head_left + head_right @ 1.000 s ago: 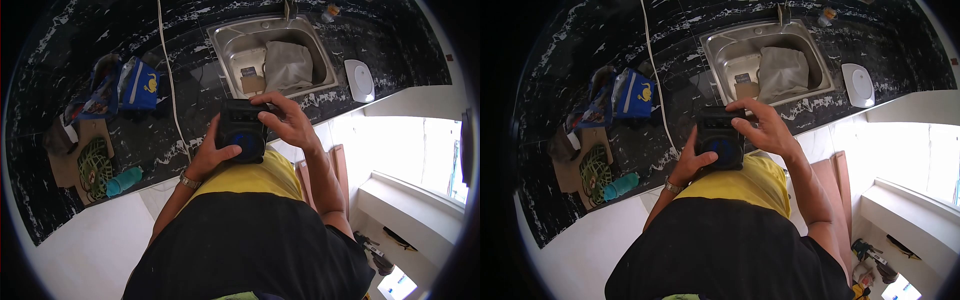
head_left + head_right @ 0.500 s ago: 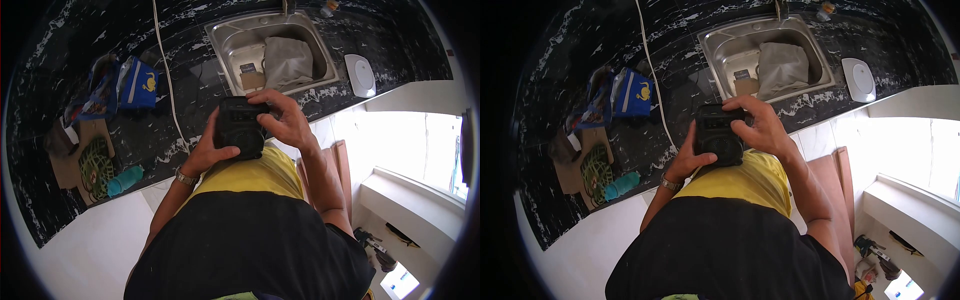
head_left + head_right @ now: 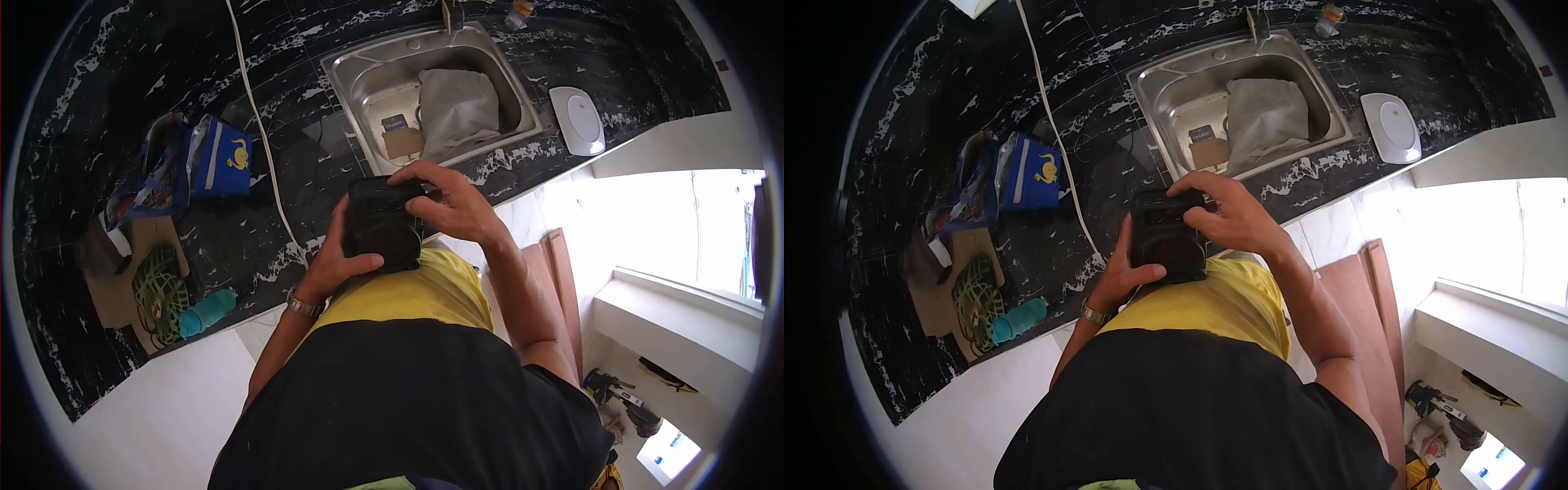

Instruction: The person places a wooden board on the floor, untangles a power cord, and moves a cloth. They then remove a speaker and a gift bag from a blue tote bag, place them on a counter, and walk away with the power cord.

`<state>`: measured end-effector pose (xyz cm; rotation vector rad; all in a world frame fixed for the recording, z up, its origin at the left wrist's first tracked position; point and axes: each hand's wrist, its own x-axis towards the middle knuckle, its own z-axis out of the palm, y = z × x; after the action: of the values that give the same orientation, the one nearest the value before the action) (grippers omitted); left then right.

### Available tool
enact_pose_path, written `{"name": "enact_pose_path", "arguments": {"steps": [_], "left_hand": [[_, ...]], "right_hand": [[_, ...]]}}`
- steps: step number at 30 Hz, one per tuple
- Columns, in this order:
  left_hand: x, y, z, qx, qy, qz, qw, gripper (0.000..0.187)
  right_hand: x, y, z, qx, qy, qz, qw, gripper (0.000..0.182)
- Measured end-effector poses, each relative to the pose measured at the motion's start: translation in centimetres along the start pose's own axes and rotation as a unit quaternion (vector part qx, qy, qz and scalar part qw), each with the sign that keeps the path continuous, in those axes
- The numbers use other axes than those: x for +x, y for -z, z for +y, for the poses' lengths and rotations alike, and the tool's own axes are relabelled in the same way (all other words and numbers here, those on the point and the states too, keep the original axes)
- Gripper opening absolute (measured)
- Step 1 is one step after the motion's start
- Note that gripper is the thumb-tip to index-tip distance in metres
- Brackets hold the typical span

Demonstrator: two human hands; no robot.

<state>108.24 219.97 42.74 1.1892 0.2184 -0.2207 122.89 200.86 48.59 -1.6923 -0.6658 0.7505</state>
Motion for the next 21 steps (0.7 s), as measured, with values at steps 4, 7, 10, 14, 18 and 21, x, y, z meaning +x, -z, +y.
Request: {"name": "enact_pose_path", "arguments": {"steps": [4, 7, 10, 14, 18, 21], "left_hand": [[0.2, -0.2, 0.4, -0.006, 0.016, 0.003, 1.000, 0.107], [0.6, -1.9, 1.5, -0.019, 0.002, -0.022, 1.000, 0.100], [1.7, -0.7, -1.3, 0.084, -0.056, -0.015, 0.995, 0.096], [3.2, 0.2, -3.2, 0.122, -0.045, -0.045, 0.990, 0.095], [3.3, -1.4, -1.6, 0.082, 0.026, -0.121, 0.989, 0.094], [3.8, -3.3, -0.2, 0.020, 0.075, -0.197, 0.977, 0.087]], "right_hand": [[0.1, 0.2, 1.4, -0.047, 0.064, 0.022, 0.997, 0.038], [-0.4, 0.6, 1.3, -0.052, 0.096, 0.042, 0.993, 0.038], [-0.5, 1.1, 1.8, -0.046, 0.153, 0.040, 0.986, 0.039], [-1.8, 1.5, 3.1, -0.067, 0.164, 0.077, 0.981, 0.038], [-4.4, 1.8, 3.2, -0.029, 0.096, 0.086, 0.991, 0.038], [-6.6, 1.9, 3.7, -0.032, 0.088, 0.142, 0.985, 0.038]]}}
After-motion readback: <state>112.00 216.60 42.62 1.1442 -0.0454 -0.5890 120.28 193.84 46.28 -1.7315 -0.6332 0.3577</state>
